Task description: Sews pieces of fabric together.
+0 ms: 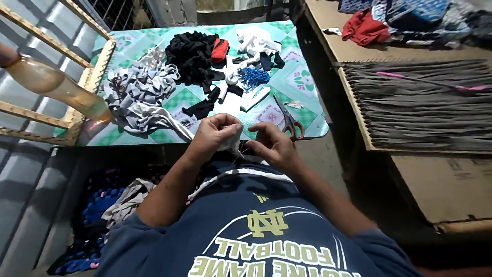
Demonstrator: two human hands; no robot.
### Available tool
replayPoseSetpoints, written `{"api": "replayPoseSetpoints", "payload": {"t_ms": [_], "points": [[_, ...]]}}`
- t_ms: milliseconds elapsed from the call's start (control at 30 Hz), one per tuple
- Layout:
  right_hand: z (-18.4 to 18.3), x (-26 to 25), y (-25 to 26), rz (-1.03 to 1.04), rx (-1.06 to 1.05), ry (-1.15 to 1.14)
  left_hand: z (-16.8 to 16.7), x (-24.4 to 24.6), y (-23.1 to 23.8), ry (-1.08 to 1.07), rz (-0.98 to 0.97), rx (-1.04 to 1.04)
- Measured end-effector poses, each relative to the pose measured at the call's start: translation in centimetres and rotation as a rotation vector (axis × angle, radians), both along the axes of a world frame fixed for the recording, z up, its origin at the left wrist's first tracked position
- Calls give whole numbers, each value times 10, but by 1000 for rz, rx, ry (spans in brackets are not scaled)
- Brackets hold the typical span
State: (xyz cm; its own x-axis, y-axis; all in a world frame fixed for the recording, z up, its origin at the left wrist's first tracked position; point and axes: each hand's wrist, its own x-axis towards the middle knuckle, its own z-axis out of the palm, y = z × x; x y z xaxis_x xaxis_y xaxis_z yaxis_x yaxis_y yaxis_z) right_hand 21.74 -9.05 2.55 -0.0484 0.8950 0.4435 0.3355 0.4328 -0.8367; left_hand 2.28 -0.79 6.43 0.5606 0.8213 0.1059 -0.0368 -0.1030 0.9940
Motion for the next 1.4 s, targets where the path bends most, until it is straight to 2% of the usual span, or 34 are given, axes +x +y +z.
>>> {"api": "replayPoseSetpoints", "payload": {"t_ms": [233, 367, 467, 600, 700, 867, 1000, 1100, 1167, 1400], "points": [[3, -5, 5, 15, -16, 67, 5, -1, -7, 38, -29, 54], [-3, -4, 9, -2, -31, -3, -5, 1, -3, 99, -26, 144], [-8, -5, 12, -7, -43, 52, -11, 4, -2, 160, -8, 232], [-18, -1, 12, -16, -118, 45, -27, 3, 0, 220, 16, 248], [-36, 6, 9, -8, -196, -77, -52, 1, 4, 241, 9, 169], [-84, 15, 2, 52, -475, -230, -111, -8, 6, 348, -55, -28], [-128, 22, -2, 24, -669, -223, -158, -7, 2, 326, -17, -287], [-143, 27, -1, -12, -755, -165, -185, -4, 2, 333, -6, -381], [-149, 30, 0, -18, -756, -146, -196, -5, 2, 326, -9, -389], [-154, 32, 3, -1, -729, -129, -194, -6, 6, 355, -51, -385]]}}
